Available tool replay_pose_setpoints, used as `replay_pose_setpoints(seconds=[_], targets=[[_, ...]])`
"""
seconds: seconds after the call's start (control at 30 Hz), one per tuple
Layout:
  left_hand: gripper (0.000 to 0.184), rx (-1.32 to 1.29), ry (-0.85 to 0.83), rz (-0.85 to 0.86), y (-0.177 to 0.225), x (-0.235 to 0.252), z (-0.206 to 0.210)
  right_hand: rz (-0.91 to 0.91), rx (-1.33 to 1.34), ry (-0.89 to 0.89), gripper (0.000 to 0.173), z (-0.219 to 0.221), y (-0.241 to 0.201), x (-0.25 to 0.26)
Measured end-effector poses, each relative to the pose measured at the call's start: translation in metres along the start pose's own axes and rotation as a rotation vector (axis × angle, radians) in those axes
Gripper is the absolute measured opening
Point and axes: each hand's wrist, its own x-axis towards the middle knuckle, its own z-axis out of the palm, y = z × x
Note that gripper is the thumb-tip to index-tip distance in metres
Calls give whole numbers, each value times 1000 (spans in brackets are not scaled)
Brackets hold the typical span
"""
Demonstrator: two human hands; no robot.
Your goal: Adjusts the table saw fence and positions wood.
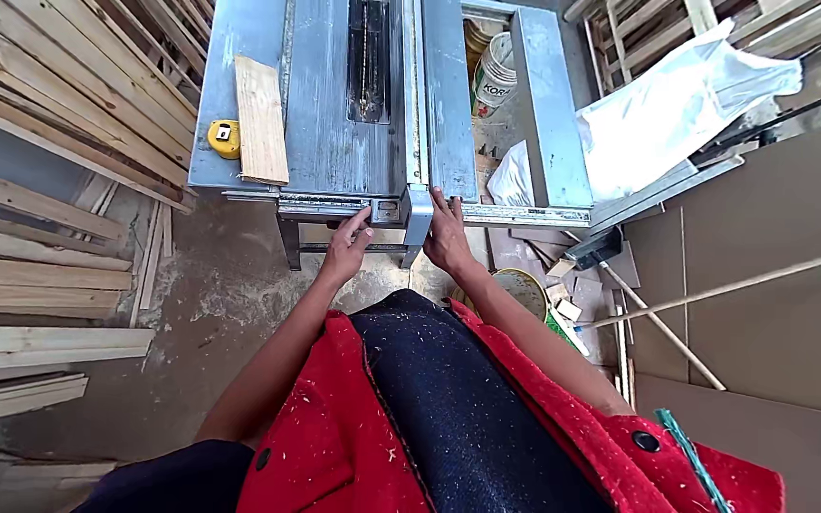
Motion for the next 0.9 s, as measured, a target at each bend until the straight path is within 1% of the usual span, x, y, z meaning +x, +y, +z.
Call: replay_pose_setpoints(seconds=[0.27, 0.67, 0.73, 0.83, 0.87, 0.9], targets=[[46, -16, 13, 16, -1, 2, 1, -1, 10, -59, 58, -7, 6, 3], [45, -36, 37, 1, 0, 0, 4, -6, 2, -80, 57, -11, 7, 3], [47, -34, 22, -3, 0, 0, 3, -3, 27, -102, 62, -14, 8, 3], [53, 65, -15, -44, 11, -1, -12, 26, 120, -164, 77, -22, 12, 6], [54, 123, 19, -55, 20, -5, -21, 55, 179, -156, 79, -27, 13, 5], [50, 193, 106, -43, 28, -10, -30, 101, 248, -140, 79, -34, 11, 2]])
